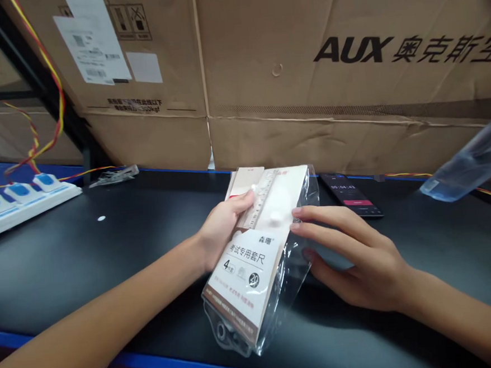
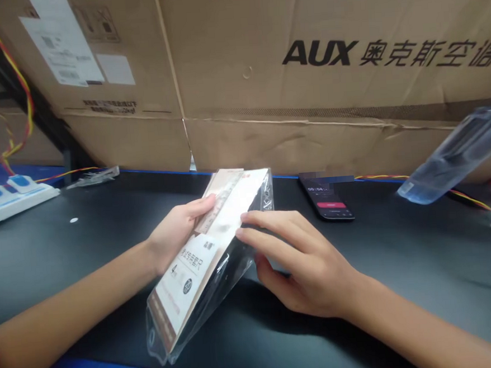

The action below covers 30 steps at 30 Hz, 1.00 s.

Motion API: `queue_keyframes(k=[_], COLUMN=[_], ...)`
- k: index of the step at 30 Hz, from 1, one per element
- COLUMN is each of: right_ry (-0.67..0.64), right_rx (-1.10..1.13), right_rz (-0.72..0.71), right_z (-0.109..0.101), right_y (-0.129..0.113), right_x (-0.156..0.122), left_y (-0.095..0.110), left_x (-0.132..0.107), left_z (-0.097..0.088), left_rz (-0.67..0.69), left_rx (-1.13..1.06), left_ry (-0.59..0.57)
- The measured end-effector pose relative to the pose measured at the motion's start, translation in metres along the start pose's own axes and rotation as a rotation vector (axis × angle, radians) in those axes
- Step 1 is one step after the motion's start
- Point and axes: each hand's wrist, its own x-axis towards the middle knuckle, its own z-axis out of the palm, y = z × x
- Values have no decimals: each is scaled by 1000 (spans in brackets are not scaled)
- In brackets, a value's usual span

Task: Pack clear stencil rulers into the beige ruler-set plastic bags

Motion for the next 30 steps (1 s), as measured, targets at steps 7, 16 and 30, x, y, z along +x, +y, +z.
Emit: queue_keyframes(k=[7, 16, 30], right_ry=[-110, -386, -263], right_rx=[145, 73, -28], right_rz=[96, 195, 180], right_z=[-7, -7, -9], right_y=[1, 4, 13], right_x=[0, -3, 0], left_y=[-6, -12, -4], left_x=[2, -8, -8], left_z=[-1, 8, -3], left_rz=[190, 343, 248], left_rx=[143, 458, 660], left_ry=[34, -50, -280])
